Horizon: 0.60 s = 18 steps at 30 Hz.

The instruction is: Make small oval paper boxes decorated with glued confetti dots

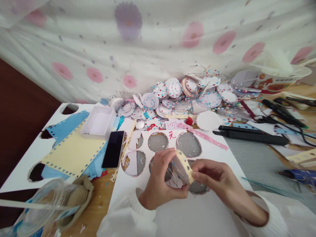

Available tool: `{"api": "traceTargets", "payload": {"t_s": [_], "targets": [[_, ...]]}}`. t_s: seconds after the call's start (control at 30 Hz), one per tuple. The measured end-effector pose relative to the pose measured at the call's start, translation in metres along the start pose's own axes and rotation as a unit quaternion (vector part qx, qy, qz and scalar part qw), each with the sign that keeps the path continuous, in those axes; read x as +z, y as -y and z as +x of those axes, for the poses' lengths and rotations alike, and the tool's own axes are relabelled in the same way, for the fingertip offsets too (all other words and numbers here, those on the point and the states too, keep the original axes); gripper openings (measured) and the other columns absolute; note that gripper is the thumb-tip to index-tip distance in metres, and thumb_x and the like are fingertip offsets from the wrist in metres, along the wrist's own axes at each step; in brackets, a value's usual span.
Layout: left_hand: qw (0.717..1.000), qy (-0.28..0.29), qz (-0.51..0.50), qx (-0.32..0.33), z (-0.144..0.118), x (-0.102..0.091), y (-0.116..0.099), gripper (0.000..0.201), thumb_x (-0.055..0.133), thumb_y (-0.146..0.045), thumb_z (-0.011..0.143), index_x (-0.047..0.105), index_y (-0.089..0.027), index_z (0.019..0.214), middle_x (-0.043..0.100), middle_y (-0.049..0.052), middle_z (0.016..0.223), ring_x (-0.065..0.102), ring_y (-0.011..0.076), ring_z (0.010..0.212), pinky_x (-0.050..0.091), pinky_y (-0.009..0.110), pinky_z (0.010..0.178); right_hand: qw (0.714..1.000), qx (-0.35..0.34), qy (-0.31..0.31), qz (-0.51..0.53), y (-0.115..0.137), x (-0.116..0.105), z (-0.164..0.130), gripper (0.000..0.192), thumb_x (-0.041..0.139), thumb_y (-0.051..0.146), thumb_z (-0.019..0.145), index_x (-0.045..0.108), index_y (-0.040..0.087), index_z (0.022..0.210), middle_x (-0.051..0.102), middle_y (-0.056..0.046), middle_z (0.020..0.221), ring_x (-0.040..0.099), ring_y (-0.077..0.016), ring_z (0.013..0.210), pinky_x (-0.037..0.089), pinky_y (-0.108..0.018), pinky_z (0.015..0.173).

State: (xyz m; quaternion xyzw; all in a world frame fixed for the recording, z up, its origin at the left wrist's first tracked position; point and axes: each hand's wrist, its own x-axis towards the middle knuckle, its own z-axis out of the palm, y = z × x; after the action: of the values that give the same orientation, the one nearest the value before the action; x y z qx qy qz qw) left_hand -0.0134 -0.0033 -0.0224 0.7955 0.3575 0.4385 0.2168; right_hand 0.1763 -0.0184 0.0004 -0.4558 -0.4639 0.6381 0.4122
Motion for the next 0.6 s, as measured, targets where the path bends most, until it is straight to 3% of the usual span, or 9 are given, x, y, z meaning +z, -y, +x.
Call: {"api": "traceTargets", "payload": {"t_s": [0.2, 0.33, 0.4, 0.5, 0.6], "targets": [[1.0, -0.005, 0.009, 0.005, -0.0006, 0.0004, 0.0005, 0.086, 0.073, -0.018, 0.058, 0.039, -0.02, 0.137, 0.051, 0.015, 0.132, 0.049, 0.0336, 0.122, 0.042, 0.053, 0.103, 1.0, 0.009, 0.0, -0.002, -0.0061, 0.0008, -0.001, 0.039, 0.071, 0.054, 0.075, 0.062, 0.017, 0.071, 0.056, -0.001, 0.063, 0.045, -0.0108, 0.055, 0.034, -0.023, 0.047], [1.0, -0.019, 0.006, -0.017, -0.0015, 0.0021, 0.0006, 0.085, 0.075, -0.021, 0.059, 0.04, -0.021, 0.136, 0.053, 0.014, 0.13, 0.051, 0.0327, 0.121, 0.044, 0.051, 0.102, 1.0, -0.026, -0.006, -0.008, -0.0081, 0.0019, -0.0006, 0.032, 0.069, 0.049, 0.08, 0.063, 0.018, 0.076, 0.058, -0.002, 0.068, 0.051, -0.013, 0.06, 0.041, -0.024, 0.052], [0.999, -0.029, -0.005, -0.045, -0.0022, 0.0033, 0.0009, 0.085, 0.076, -0.024, 0.058, 0.04, -0.021, 0.135, 0.054, 0.013, 0.129, 0.054, 0.0316, 0.117, 0.048, 0.048, 0.098, 0.997, -0.068, -0.013, -0.025, -0.0066, 0.0016, -0.0005, 0.025, 0.064, 0.044, 0.085, 0.063, 0.019, 0.081, 0.061, -0.003, 0.074, 0.056, -0.0153, 0.067, 0.046, -0.025, 0.058], [0.996, -0.041, -0.018, -0.075, -0.0033, 0.0047, 0.0016, 0.087, 0.075, -0.023, 0.057, 0.038, -0.022, 0.137, 0.053, 0.013, 0.128, 0.057, 0.0304, 0.113, 0.05, 0.045, 0.094, 0.978, -0.189, -0.039, -0.084, -0.005, -0.002, -0.001, 0.01, 0.057, 0.031, 0.092, 0.063, 0.024, 0.095, 0.061, -0.005, 0.089, 0.059, -0.0186, 0.084, 0.051, -0.029, 0.073], [0.996, -0.042, -0.019, -0.078, -0.0037, 0.0046, 0.0021, 0.087, 0.073, -0.021, 0.058, 0.037, -0.02, 0.137, 0.052, 0.014, 0.129, 0.055, 0.0311, 0.115, 0.049, 0.046, 0.097, 0.935, -0.301, -0.048, -0.181, -0.0068, -0.0079, -0.0014, 0.019, 0.054, 0.018, 0.092, 0.06, 0.027, 0.108, 0.057, -0.007, 0.1, 0.057, -0.0208, 0.095, 0.049, -0.033, 0.081]]}}
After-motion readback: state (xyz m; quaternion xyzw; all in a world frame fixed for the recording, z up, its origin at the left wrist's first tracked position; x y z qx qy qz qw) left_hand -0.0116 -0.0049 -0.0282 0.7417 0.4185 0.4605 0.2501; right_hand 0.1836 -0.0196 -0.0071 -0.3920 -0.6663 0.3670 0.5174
